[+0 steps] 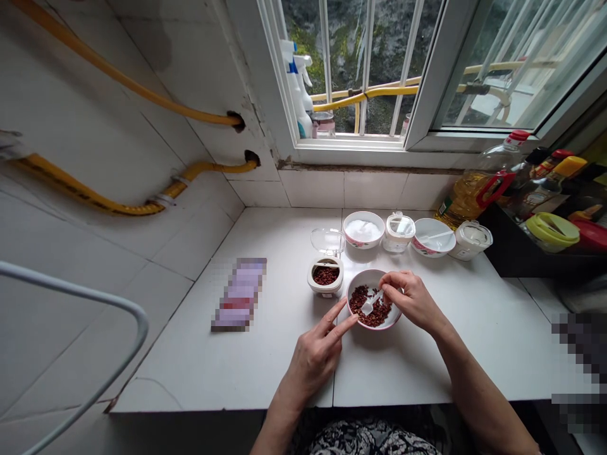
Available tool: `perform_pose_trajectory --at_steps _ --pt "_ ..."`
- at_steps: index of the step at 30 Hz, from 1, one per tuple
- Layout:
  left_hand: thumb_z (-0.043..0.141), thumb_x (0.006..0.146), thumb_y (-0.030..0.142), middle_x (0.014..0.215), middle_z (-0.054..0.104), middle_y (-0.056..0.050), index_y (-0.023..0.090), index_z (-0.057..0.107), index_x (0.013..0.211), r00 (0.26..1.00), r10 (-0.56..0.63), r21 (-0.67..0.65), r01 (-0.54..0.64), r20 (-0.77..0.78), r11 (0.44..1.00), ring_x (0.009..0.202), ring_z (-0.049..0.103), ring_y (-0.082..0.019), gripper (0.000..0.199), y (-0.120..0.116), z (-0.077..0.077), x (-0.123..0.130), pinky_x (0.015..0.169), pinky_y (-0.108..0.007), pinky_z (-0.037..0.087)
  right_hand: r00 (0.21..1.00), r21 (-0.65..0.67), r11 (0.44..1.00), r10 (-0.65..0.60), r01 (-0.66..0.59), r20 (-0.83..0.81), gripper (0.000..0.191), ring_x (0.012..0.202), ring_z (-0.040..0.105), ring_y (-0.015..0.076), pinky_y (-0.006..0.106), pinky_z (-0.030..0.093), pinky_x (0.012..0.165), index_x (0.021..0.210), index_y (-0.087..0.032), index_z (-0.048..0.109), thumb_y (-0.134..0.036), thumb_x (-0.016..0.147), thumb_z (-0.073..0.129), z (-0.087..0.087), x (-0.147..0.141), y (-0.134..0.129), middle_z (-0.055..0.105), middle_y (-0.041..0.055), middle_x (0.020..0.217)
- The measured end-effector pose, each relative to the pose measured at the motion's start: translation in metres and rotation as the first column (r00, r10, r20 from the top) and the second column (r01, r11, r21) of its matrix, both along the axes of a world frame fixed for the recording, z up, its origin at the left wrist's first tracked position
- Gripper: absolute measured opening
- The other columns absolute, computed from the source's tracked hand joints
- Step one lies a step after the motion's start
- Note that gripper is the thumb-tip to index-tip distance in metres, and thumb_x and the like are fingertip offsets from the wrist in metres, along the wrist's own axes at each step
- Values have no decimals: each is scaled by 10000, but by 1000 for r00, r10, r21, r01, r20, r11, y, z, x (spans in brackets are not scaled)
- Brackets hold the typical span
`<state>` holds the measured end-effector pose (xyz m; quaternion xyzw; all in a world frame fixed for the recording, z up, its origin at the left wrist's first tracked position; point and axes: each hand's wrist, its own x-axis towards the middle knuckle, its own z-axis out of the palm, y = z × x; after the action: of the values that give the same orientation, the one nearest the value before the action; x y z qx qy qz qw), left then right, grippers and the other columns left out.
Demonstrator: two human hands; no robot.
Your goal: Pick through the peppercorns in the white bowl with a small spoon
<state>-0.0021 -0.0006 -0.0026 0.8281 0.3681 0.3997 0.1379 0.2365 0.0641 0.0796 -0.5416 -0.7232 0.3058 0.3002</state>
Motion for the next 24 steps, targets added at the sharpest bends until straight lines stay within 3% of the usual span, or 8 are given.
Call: perform_pose_trajectory --at_steps 6,11,18,24 --pt "438 932 -32 1565 479 -152 260 509 1475 1000 -4 -6 4 2 1000 1082 729 -159 620 0 1 0 878 -244 608 977 -167 985 -3 -33 -213 167 540 593 151 276 488 599 726 -215 618 -259 849 514 4 0 2 648 -19 557" --pt "446 930 -30 1564 483 -143 272 499 1484 1000 4 -7 -4 -7 1000 1104 726 -163 633 0 1 -1 884 -241 607 986 -102 994 16 -33 -165 165 591 618 154 284 504 644 718 -216 631 -243 848 533 3 -2 1 669 -15 571" --pt "447 932 -27 1564 484 -139 274 508 1480 1000 11 -9 -11 -8 1000 1070 735 -156 628 0 1 0 865 -235 611 939 -267 963 -56 -39 -340 148 533 615 149 274 514 575 742 -200 641 -317 814 585 6 -1 1 668 -8 565" --pt "444 923 -38 1568 477 -146 262 507 1478 1000 7 -12 -8 -7 1000 1108 723 -167 633 0 3 0 867 -239 607 936 -246 969 -91 5 -341 153 538 611 146 268 511 572 723 -199 637 -327 801 605 8 -1 1 662 -7 565"
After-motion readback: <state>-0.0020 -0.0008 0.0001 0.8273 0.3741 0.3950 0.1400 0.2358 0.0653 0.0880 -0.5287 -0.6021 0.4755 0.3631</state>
